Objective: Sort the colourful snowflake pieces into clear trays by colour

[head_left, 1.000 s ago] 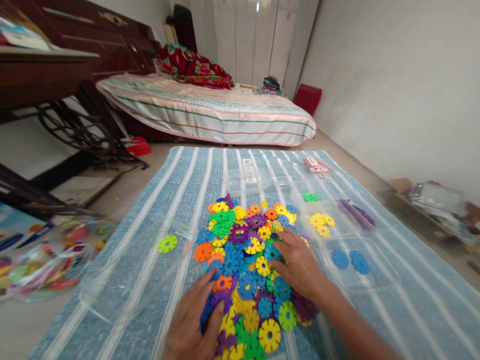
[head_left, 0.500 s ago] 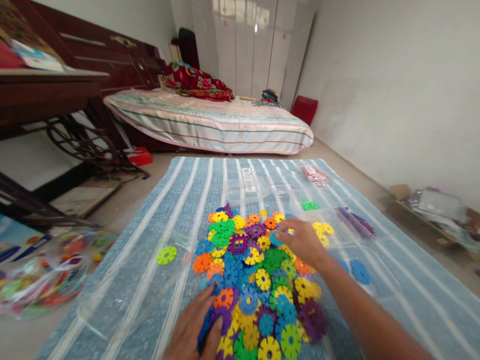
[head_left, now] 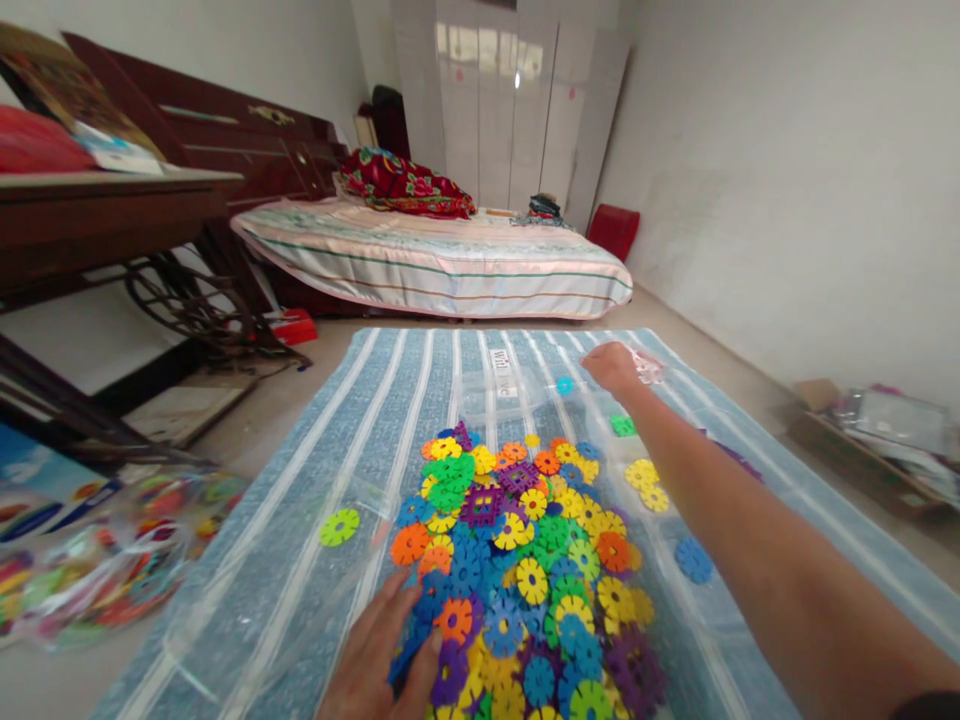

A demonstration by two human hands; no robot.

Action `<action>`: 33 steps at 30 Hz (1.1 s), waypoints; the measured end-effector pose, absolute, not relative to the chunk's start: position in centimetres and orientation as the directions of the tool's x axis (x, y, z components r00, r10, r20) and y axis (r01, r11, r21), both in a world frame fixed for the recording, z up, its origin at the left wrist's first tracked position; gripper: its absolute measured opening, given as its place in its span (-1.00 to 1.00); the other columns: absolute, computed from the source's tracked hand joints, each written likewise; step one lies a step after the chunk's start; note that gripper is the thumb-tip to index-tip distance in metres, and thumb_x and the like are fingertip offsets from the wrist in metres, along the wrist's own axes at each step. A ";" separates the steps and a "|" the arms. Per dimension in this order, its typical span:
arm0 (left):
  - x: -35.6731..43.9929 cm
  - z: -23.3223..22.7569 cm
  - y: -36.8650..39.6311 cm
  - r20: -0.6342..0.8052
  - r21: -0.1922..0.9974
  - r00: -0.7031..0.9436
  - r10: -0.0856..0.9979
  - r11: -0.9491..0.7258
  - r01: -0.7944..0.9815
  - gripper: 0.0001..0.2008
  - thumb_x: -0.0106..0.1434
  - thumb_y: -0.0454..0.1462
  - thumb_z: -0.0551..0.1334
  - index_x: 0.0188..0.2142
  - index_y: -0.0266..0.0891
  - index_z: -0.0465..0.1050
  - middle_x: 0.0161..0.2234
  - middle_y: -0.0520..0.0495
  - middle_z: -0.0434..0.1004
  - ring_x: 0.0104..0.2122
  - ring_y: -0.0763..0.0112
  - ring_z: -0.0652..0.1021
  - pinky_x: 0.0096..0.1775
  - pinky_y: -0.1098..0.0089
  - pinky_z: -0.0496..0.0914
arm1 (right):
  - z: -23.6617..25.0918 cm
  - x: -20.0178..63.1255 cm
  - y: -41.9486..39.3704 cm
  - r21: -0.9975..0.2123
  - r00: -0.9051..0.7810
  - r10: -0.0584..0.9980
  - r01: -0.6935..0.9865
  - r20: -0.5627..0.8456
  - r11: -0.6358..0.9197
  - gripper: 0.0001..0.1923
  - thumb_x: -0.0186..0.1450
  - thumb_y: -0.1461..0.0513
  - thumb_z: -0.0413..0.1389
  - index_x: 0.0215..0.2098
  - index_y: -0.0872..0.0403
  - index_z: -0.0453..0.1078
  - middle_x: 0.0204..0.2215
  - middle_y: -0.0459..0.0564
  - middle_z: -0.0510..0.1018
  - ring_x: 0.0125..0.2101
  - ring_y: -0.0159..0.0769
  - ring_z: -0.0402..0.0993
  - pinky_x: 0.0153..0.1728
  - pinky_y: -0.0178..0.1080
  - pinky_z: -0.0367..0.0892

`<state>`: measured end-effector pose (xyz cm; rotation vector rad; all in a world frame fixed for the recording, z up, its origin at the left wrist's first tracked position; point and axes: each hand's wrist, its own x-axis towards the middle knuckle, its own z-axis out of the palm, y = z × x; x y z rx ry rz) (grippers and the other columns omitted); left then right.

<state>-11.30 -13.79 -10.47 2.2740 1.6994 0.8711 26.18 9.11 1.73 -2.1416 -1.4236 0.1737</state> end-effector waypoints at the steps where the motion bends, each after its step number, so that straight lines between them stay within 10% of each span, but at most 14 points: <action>1: -11.1 -10.4 -13.3 0.329 0.462 0.169 0.929 -0.314 0.829 -0.58 0.22 -0.08 0.12 0.04 -0.13 0.34 0.13 -0.12 0.37 0.08 0.14 0.42 0.07 0.10 0.38 | 1.5 26.2 8.9 -0.498 0.415 0.890 0.822 0.192 -0.276 -0.86 0.16 0.21 0.14 -0.48 0.12 0.47 -0.51 -0.01 0.54 -0.42 -0.29 0.45 -0.38 -0.29 0.27; 23: -7.3 -10.4 -9.1 0.388 0.502 0.167 0.907 -0.359 0.787 -0.53 0.19 -0.03 0.11 -0.01 -0.26 0.39 0.10 -0.23 0.39 0.13 0.10 0.36 0.12 0.05 0.30 | -0.4 16.1 -10.8 -0.394 -0.304 0.919 0.835 0.250 0.384 -0.87 0.24 0.26 0.08 -0.44 0.06 0.44 -0.45 -0.04 0.54 -0.34 -0.31 0.44 -0.29 -0.31 0.26; 33: -7.4 -9.5 -9.3 0.422 0.556 0.225 0.878 -0.447 0.701 -0.63 0.20 -0.09 0.12 -0.10 -0.21 0.46 0.01 -0.15 0.50 0.03 0.20 0.48 0.05 0.18 0.39 | -3.8 12.8 -15.8 -0.493 -0.333 0.879 0.732 0.342 0.470 -0.79 0.32 0.29 -0.03 -0.46 0.07 0.33 -0.47 -0.03 0.49 -0.35 -0.32 0.40 -0.29 -0.28 0.29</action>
